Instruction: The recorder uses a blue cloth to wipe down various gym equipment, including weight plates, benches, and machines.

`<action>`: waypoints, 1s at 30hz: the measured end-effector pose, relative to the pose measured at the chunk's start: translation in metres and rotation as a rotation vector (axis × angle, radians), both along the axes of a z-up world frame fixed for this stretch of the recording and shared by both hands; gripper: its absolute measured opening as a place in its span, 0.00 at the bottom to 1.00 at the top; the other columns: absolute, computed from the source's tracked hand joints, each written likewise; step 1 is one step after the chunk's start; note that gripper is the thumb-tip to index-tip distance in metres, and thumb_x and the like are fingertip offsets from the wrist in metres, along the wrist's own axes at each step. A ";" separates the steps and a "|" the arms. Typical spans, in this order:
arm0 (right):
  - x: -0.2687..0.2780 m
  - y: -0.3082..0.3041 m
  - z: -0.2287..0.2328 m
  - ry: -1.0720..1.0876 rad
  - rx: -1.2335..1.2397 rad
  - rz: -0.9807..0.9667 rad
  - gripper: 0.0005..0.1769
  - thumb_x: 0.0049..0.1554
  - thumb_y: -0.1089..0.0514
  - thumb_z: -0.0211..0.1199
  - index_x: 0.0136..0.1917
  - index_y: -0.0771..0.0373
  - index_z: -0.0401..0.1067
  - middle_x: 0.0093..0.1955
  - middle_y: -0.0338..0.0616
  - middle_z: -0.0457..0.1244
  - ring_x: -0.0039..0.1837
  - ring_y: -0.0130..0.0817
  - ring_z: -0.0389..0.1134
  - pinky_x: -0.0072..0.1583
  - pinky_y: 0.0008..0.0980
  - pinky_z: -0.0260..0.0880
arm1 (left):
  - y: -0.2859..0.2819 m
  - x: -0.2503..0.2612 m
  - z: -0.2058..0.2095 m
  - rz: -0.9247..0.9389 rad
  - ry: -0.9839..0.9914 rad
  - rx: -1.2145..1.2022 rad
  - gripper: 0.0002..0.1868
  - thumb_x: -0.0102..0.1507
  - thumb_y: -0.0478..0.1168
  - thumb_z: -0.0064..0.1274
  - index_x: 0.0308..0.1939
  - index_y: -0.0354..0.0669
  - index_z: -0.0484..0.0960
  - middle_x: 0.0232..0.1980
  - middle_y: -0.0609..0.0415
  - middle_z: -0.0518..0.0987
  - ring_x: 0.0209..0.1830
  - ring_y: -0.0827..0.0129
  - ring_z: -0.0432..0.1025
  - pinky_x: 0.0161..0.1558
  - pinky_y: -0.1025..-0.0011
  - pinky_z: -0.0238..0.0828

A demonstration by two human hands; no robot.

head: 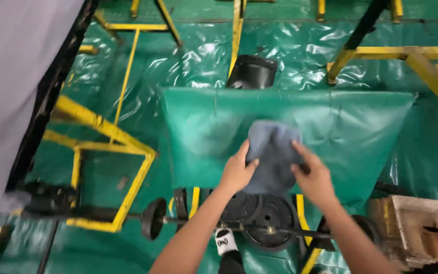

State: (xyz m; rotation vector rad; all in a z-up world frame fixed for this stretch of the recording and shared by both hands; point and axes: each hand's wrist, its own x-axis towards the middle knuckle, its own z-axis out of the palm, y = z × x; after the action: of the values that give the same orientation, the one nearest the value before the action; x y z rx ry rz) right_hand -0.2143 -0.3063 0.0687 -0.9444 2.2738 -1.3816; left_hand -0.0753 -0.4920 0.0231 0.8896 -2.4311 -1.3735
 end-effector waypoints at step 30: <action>-0.021 -0.232 -0.023 0.861 0.291 -0.135 0.41 0.54 0.32 0.61 0.73 0.55 0.67 0.77 0.49 0.58 0.80 0.52 0.51 0.77 0.64 0.35 | -0.141 -0.073 -0.071 0.168 0.045 -0.920 0.28 0.71 0.49 0.36 0.75 0.51 0.68 0.80 0.60 0.64 0.82 0.54 0.54 0.78 0.37 0.35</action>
State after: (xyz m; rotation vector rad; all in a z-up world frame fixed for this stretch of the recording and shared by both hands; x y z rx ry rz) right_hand -0.2348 -0.5383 0.0461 -1.4979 3.0761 -0.6898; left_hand -0.1485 -0.6333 -0.0478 0.7478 -2.4515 -0.1284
